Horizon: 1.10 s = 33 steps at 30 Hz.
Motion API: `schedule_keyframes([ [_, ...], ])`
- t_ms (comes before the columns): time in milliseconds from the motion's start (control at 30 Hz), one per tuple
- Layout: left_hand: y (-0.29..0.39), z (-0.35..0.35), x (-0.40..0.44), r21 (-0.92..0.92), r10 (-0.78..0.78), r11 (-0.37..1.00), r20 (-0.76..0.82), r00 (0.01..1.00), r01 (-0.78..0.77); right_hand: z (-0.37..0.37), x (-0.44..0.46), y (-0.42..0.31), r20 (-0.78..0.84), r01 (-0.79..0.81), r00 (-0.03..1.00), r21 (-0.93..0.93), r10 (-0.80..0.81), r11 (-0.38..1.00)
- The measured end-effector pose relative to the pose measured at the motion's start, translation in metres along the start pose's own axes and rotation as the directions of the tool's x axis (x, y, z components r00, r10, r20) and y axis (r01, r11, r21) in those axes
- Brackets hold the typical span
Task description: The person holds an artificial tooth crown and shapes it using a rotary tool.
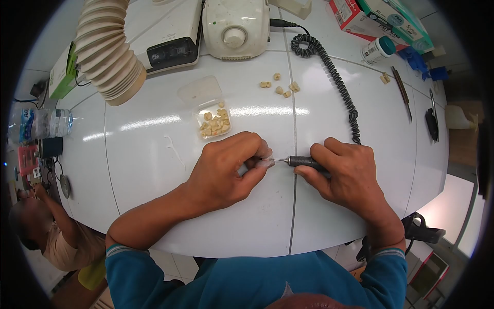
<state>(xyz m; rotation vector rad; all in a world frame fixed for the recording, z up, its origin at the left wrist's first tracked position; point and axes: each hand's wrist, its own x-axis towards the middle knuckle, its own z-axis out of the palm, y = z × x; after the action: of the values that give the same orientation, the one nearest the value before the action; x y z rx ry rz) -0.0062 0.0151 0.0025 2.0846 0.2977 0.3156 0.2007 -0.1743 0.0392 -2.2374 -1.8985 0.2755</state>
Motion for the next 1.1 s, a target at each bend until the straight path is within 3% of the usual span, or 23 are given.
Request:
schedule_keyframes([
  [1100,-0.0012,-0.0002,0.0003,0.011,0.042,0.999,-0.017,0.999,-0.041,0.0025,-0.0004,-0.0013,-0.03,-0.005,1.0,-0.007,0.004,1.0],
])
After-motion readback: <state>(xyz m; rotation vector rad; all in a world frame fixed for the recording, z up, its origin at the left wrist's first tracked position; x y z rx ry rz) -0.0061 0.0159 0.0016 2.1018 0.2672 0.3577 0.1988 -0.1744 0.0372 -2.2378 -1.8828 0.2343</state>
